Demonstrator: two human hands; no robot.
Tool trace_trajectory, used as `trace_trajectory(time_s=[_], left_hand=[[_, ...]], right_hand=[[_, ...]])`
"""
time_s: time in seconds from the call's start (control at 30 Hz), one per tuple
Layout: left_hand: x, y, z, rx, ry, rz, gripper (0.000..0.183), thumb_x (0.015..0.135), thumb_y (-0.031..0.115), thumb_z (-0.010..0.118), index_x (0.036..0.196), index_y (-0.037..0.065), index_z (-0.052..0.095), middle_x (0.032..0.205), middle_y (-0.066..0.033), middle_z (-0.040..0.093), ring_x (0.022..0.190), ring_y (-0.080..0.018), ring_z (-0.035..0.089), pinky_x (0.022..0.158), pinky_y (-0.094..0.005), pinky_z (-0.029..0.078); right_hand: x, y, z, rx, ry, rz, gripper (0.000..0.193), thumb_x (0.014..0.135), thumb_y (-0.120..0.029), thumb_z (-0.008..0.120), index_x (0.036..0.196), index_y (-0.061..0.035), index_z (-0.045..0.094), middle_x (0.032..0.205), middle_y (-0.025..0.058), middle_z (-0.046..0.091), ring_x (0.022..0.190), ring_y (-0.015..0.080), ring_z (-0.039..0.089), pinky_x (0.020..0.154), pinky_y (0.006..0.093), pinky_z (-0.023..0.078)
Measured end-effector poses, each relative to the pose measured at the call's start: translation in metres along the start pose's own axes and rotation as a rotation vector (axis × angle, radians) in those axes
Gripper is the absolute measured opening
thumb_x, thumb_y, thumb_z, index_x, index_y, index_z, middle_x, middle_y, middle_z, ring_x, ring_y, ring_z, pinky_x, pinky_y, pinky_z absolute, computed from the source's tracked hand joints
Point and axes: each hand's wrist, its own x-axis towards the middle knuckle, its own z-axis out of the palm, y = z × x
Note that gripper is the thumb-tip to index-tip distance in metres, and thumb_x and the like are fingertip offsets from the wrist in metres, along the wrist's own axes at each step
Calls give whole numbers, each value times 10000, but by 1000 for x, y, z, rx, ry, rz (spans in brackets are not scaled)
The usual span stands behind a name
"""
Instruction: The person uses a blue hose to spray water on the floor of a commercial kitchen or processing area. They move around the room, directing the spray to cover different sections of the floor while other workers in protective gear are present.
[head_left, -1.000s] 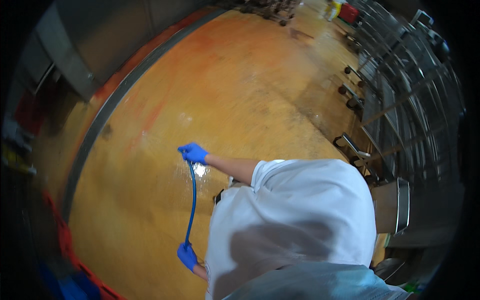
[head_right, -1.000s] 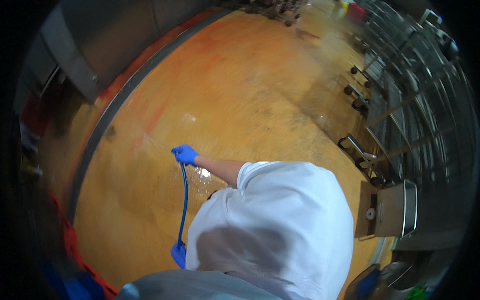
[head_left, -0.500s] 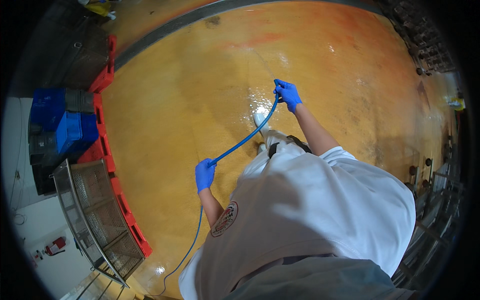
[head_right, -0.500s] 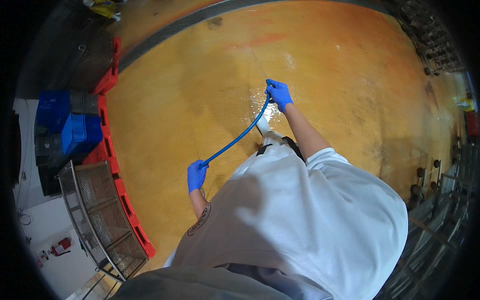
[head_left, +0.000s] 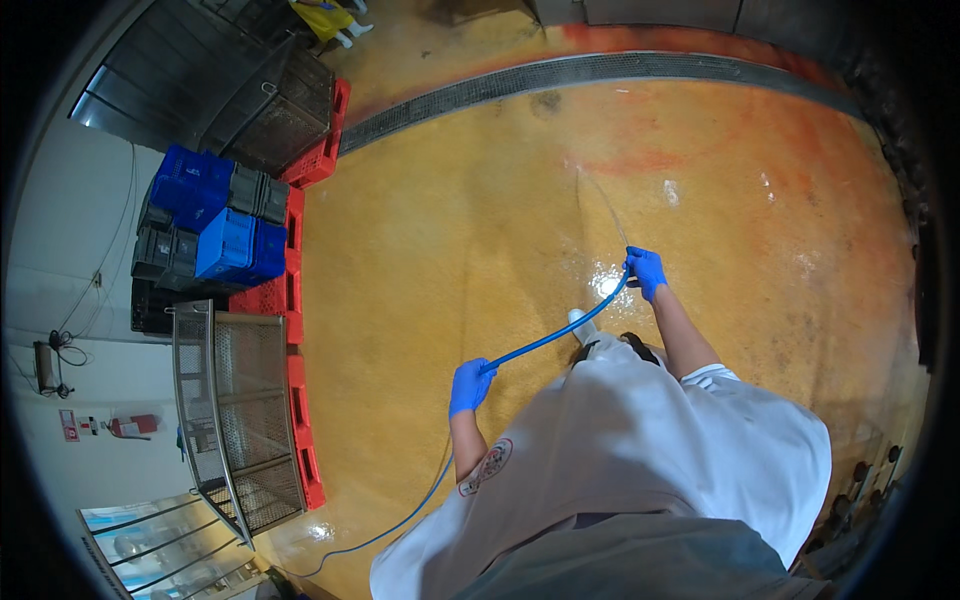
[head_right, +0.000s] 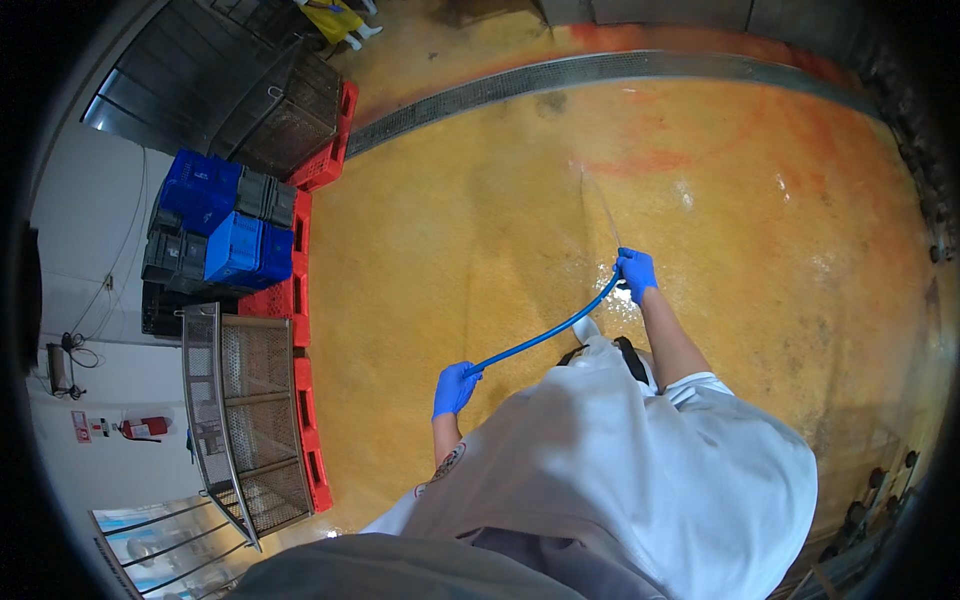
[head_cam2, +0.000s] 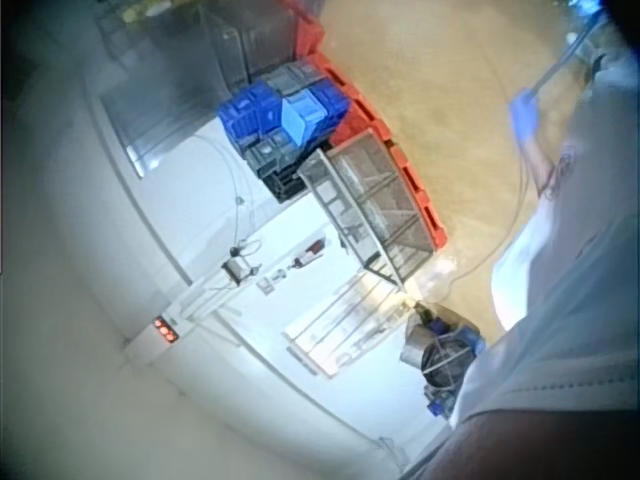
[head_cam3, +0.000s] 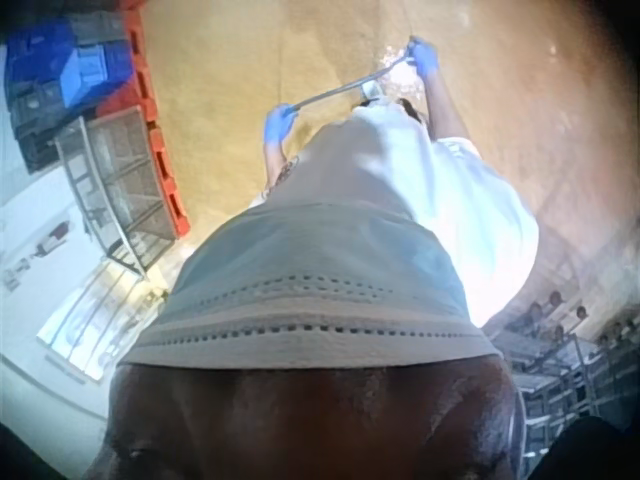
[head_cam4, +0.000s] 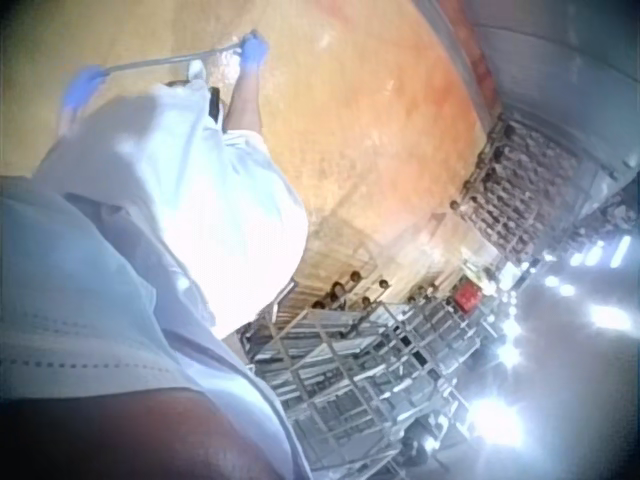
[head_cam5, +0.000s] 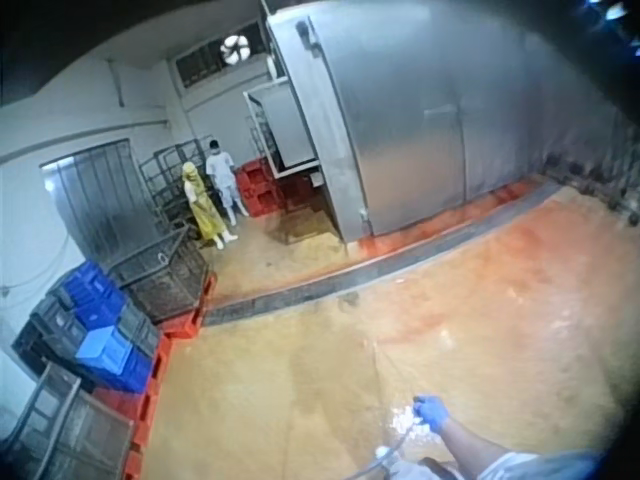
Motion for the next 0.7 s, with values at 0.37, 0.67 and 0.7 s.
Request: trace_trajectory(time_s=[0.37, 0.67, 0.7], left_hand=[[55, 21, -36, 34, 30, -69, 92, 755, 125, 607, 743, 43, 648, 678, -165, 613, 612, -259, 596, 578, -348, 454], [59, 0, -32, -28, -48, -89, 142, 775, 156, 621, 720, 26, 631, 644, -175, 589, 562, -239, 567, 539, -336, 427], [60, -2, -33, -45, -60, -82, 146, 779, 158, 621, 722, 25, 631, 643, -175, 589, 559, -235, 565, 537, -336, 425]], right_hand=[[71, -11, 34, 11, -75, -37, 323, 829, -125, 527, 1145, -81, 574, 714, 22, 581, 592, 124, 525, 527, 319, 451], [69, -13, 61, 103, 41, -19, 353, 836, -122, 522, 1184, -72, 553, 733, 16, 587, 584, 111, 519, 507, 282, 446], [67, -12, 61, 112, 48, -26, 355, 837, -122, 520, 1187, -72, 551, 735, 17, 588, 586, 112, 521, 506, 283, 446]])
